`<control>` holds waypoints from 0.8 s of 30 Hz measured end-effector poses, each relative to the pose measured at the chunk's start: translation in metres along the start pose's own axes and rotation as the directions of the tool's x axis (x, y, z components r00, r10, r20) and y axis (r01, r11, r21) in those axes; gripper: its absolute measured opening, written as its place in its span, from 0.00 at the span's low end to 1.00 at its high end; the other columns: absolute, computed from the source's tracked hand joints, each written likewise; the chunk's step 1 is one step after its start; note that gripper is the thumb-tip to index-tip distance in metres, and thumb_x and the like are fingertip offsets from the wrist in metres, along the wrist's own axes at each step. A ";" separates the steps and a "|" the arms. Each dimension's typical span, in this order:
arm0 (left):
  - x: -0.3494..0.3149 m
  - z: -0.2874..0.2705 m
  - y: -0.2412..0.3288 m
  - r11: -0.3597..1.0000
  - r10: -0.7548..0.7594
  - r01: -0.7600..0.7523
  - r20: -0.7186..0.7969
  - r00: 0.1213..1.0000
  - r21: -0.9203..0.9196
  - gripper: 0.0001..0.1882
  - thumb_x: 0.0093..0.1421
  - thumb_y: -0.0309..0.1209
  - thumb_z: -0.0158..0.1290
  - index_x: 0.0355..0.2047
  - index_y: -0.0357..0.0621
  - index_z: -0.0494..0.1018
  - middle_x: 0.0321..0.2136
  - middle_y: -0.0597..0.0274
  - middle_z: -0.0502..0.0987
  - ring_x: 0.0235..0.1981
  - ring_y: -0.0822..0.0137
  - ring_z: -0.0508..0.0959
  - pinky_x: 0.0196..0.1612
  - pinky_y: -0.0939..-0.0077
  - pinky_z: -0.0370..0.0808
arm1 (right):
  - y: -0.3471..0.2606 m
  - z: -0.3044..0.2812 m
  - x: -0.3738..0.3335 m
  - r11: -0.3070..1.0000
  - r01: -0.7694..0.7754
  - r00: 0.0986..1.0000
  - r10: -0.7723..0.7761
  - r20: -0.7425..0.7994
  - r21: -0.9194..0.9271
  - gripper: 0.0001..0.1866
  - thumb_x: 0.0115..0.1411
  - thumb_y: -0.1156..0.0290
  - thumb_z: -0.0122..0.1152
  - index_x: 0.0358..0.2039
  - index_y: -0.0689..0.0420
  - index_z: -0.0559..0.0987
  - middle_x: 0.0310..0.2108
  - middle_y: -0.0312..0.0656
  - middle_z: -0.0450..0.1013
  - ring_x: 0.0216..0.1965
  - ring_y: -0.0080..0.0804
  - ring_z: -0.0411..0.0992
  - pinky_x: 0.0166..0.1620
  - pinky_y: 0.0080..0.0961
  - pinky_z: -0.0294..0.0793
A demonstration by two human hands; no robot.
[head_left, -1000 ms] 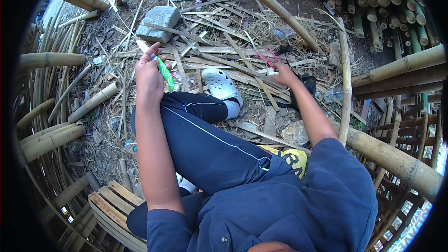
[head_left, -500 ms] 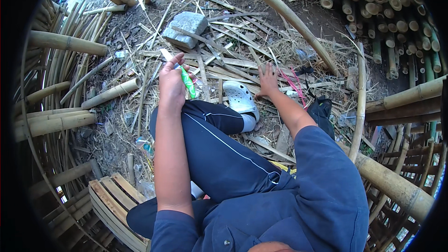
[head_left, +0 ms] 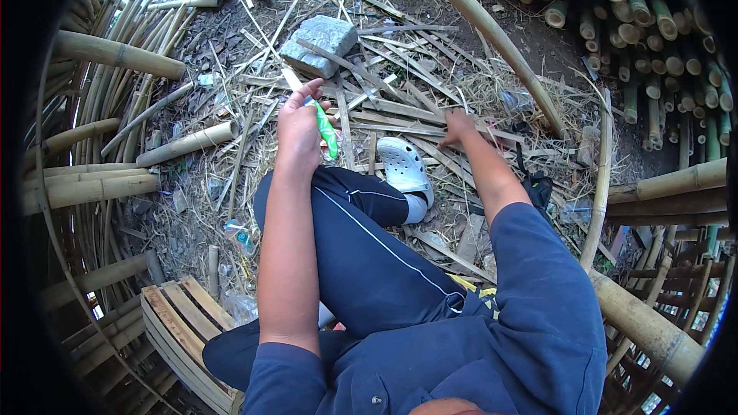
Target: The person hammers thin bamboo slats onto a wooden crate frame and then uses a small knife to split and trim long bamboo poles.
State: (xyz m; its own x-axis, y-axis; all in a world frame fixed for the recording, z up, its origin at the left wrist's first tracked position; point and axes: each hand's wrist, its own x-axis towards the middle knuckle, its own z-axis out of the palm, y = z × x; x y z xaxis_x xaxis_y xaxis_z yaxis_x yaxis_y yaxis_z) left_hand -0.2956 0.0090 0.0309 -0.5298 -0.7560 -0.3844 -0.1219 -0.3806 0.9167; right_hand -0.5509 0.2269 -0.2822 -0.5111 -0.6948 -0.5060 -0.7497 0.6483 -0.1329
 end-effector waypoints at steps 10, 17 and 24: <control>0.003 -0.001 -0.003 0.999 0.009 -0.008 0.001 1.000 -0.033 0.26 0.60 0.12 0.37 0.58 0.30 0.69 0.50 0.53 0.68 0.42 0.66 0.74 0.39 0.69 0.79 | -0.002 -0.031 0.007 0.999 -0.007 0.999 0.005 0.053 0.051 0.34 0.33 0.51 0.81 0.39 0.58 0.83 0.47 0.50 0.80 0.49 0.48 0.78 0.51 0.42 0.79; 0.010 0.001 -0.002 0.996 0.025 -0.028 -0.040 0.999 -0.088 0.27 0.56 0.11 0.38 0.56 0.33 0.72 0.45 0.58 0.69 0.36 0.70 0.75 0.31 0.74 0.81 | -0.014 -0.088 -0.007 0.999 0.037 0.999 -0.038 -0.018 -0.040 0.27 0.33 0.57 0.79 0.33 0.59 0.86 0.39 0.52 0.82 0.43 0.47 0.81 0.48 0.39 0.81; 0.013 0.011 0.004 0.993 0.058 -0.063 -0.050 0.997 -0.103 0.27 0.58 0.11 0.37 0.58 0.31 0.69 0.51 0.53 0.68 0.40 0.66 0.74 0.34 0.71 0.80 | -0.038 -0.117 -0.023 0.999 0.021 0.996 -0.025 -0.084 -0.048 0.21 0.34 0.59 0.74 0.27 0.60 0.86 0.34 0.52 0.82 0.38 0.47 0.82 0.43 0.39 0.82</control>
State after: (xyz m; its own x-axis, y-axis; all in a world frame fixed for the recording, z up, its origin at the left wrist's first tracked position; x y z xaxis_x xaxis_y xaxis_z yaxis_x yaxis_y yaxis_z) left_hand -0.3123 0.0033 0.0303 -0.4936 -0.8026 -0.3351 -0.0012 -0.3846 0.9231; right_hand -0.5597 0.1814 -0.1654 -0.5256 -0.7345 -0.4292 -0.7797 0.6177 -0.1022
